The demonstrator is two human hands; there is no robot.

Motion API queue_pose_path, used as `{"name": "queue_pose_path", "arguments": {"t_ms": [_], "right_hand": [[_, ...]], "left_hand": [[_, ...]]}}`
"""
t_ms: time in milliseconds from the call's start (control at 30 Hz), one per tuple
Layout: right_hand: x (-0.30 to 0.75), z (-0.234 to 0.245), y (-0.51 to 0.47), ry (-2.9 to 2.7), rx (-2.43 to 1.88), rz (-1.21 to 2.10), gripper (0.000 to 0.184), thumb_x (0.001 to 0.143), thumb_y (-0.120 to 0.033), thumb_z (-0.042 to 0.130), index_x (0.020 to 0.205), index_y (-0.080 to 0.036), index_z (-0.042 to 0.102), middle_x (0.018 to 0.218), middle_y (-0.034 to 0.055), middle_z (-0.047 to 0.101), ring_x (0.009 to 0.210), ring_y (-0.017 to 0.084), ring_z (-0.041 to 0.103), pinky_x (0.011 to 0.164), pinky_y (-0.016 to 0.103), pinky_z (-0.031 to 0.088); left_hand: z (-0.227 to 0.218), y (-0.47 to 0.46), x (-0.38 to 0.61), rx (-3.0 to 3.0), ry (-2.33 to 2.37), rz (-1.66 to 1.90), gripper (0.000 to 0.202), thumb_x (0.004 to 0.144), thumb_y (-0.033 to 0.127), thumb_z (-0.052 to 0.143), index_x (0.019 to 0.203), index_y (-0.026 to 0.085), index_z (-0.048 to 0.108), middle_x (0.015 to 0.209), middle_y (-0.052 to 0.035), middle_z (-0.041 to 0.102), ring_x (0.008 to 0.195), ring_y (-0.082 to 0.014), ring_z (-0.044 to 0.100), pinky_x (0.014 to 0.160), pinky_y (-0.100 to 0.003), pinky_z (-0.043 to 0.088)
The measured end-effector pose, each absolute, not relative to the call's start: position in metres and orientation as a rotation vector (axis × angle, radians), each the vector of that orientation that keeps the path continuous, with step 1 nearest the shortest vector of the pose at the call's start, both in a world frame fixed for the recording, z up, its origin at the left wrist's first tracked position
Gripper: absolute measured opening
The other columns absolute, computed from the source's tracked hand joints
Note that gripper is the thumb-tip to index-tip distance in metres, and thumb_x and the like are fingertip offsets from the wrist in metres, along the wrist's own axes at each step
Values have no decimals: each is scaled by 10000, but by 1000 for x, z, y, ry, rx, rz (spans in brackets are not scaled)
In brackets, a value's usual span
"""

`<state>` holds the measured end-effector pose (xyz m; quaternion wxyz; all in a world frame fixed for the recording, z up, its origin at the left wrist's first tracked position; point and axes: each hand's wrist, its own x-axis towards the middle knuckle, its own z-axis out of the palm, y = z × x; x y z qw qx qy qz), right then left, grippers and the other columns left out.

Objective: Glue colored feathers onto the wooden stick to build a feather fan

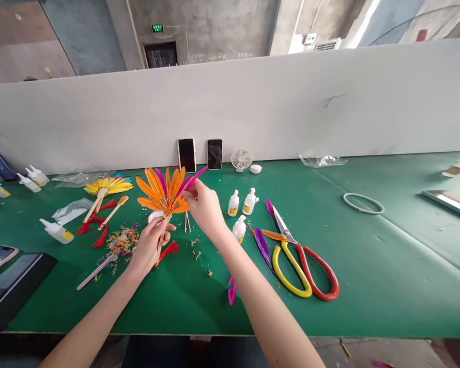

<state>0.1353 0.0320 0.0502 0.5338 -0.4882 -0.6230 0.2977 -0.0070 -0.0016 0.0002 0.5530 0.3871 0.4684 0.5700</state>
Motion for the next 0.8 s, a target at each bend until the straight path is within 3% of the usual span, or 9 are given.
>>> {"name": "queue_pose_path", "arguments": {"t_ms": [233,600,800], "right_hand": [[122,52,37,-1605,-1401,528,249,712,-194,563,513,-203,414,623,-14,498,570,118,426,567,258,339],[113,57,44,-1557,-1470,662,207,723,-194,562,527,-208,498,553,-6,545,553,142,469,567,281,334],[120,50,38,-1436,-1227,834,200,730,-241,517,559,-219,416,517,-44,487,511,111,458,507,245,356]], "left_hand": [[1,-5,-5,921,1125,1294,402,554,443,734,764,144,566,574,-14,618,389,-38,411,388,-189,244],[-5,-3,-5,955,1139,1316,404,537,460,730,727,143,566,624,0,588,378,-46,445,370,-197,249],[-5,-2,-10,919,1153,1414,403,572,420,718,751,196,434,612,13,610,406,-59,468,386,-177,265]]}}
